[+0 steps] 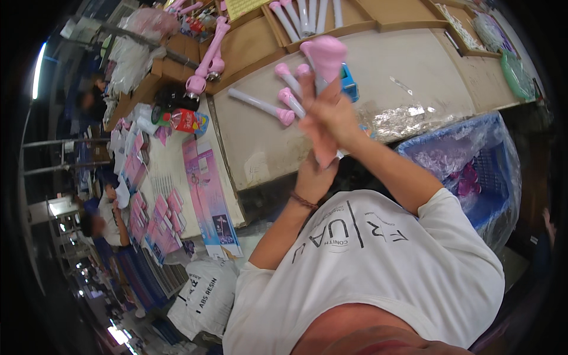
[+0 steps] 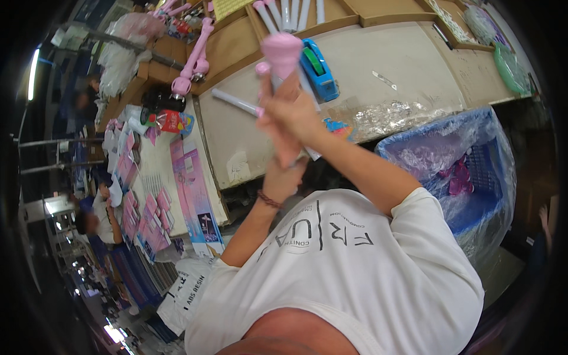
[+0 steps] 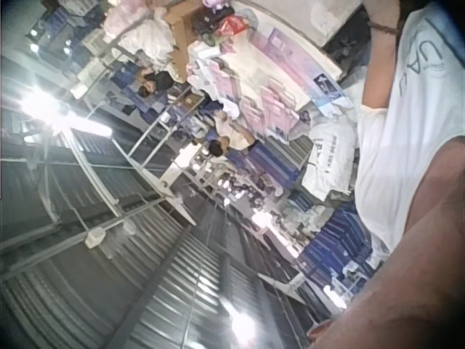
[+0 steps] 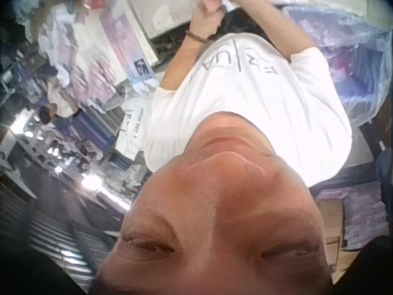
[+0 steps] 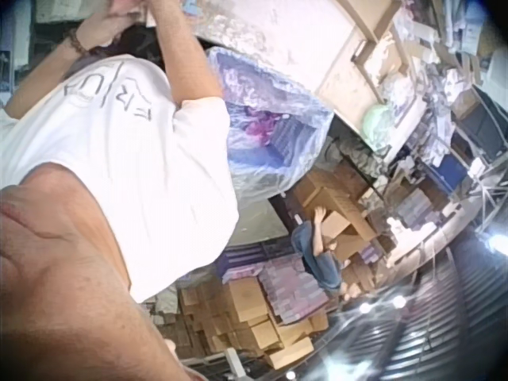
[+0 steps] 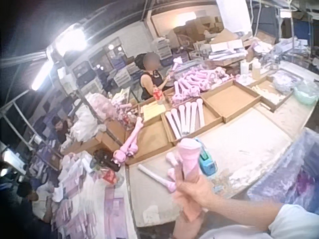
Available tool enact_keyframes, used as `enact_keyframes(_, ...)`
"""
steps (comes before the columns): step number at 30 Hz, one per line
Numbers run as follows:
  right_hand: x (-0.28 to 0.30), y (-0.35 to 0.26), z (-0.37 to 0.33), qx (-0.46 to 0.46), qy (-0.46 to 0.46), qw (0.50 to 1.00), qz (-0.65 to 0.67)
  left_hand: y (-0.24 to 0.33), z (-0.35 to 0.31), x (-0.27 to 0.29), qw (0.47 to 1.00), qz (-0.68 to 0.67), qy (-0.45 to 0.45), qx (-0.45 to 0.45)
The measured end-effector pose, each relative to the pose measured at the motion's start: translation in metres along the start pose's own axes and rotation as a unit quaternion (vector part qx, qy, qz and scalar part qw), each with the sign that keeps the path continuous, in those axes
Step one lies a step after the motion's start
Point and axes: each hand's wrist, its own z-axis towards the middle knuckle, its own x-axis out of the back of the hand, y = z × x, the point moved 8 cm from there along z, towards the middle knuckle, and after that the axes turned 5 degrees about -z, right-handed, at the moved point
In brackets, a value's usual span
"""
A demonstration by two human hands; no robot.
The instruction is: The person unpacks pink bubble-blower heads from a box and retrieves white plastic handles from a blue crate. They repeatedly attach the heads to the handles by hand, then place the assembled units on the table. The person also wipes the heads with a cloth during assembly.
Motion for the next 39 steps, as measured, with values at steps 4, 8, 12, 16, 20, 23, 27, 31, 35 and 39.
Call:
enact_keyframes(4,-0.012,0.019,-0.028,-0.026,-0.114,0.991,0.068,0.034,-0.019,-0.007,0.935,-0.276,-0.223,0.003)
enact_keyframes(8,-0.040,0.030,-0.063,-0.149,-0.404,0.891,0.143,0.059,-0.064,-0.034,0.631,-0.568,-0.515,0.115)
enact_keyframes(12,-0.029,-0.011,-0.034,-0.037,-0.290,0.937,0.191,0.030,-0.049,-0.027,0.705,-0.497,-0.499,0.082)
enact_keyframes(16,-0.005,-0.054,-0.005,0.075,-0.139,0.987,0.032,0.001,-0.009,-0.009,0.854,-0.383,-0.352,0.005)
enact_keyframes(20,0.010,-0.050,0.001,0.033,-0.111,0.977,-0.179,0.005,0.021,0.043,0.923,-0.348,-0.152,-0.062)
enact_keyframes(23,0.008,-0.021,-0.002,-0.042,-0.142,0.947,-0.286,0.028,0.030,0.063,0.937,-0.314,-0.114,-0.103)
enact_keyframes(27,-0.002,-0.004,-0.005,-0.066,-0.171,0.933,-0.310,0.065,0.037,0.070,0.934,-0.315,-0.074,-0.150)
enact_keyframes(31,-0.005,-0.003,-0.010,-0.072,-0.190,0.925,-0.322,0.086,0.042,0.067,0.925,-0.333,-0.052,-0.176)
enact_keyframes(35,-0.002,0.003,-0.018,-0.101,-0.196,0.920,-0.323,0.081,0.045,0.058,0.928,-0.334,-0.046,-0.161)
enact_keyframes(39,-0.001,0.005,-0.019,-0.080,-0.181,0.915,-0.353,0.067,0.045,0.055,0.902,-0.403,-0.039,-0.151)
